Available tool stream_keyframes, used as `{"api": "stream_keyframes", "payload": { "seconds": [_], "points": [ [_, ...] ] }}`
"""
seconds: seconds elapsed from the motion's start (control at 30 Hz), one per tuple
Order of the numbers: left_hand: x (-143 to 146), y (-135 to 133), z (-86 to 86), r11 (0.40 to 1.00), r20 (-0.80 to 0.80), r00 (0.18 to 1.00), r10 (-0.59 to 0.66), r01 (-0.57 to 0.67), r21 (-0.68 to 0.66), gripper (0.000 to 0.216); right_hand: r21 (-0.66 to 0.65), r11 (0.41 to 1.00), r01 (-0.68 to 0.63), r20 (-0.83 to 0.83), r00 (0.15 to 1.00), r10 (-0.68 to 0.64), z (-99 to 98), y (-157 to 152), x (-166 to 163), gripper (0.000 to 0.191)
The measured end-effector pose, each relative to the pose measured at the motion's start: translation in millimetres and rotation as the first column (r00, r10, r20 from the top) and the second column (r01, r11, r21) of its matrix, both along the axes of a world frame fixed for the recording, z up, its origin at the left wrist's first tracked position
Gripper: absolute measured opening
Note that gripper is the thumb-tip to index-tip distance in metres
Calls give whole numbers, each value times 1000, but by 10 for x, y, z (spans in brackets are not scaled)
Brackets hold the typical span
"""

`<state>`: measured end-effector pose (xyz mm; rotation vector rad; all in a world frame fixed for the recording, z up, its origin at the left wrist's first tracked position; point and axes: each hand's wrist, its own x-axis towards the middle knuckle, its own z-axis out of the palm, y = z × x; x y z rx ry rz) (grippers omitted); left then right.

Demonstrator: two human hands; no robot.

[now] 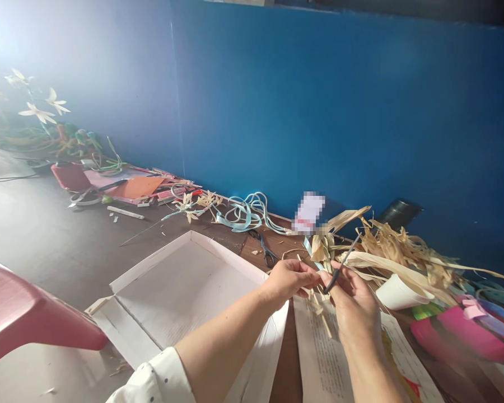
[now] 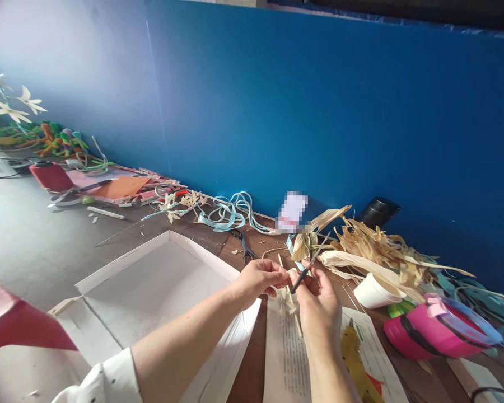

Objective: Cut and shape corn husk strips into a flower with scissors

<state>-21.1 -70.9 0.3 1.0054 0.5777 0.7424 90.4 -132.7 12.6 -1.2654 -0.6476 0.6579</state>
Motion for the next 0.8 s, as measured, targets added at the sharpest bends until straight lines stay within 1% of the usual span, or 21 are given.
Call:
{"api": "stream_keyframes", "payload": {
  "seconds": [0.17, 0.37, 0.53, 0.6, 0.67, 0.73, 0.8],
  "points": [
    [-20, -8, 13, 1000, -12, 1000, -13, 13, 7, 33, -34, 999, 4, 19, 1000, -4, -13, -9, 40, 56],
    [-52, 36, 23, 997, -117, 992, -43, 51, 63, 30, -90, 995, -40, 120, 991, 50, 58, -23, 110, 58],
    [-52, 36, -1, 991, -158, 985, -66, 83, 103, 29, -135, 987, -81, 108, 989, 96, 74, -24, 137, 62],
    [-44, 35, -17, 990, -154, 985, -78, 94, 104, 29, -142, 987, -73, 116, 989, 90, 61, -30, 153, 61],
    [-35, 41, -32, 991, -149, 986, -71, 86, 100, 29, -156, 987, -47, 128, 989, 68, 41, -59, 161, 61],
    [-29, 52, -34, 996, -133, 990, -40, 50, 77, 30, -191, 981, -39, 115, 991, 61, 11, -128, 146, 59],
    [-30, 65, -17, 999, -93, 996, 9, -5, 38, 34, -240, 968, -78, 68, 993, 96, -34, -236, 100, 56]
  ]
}}
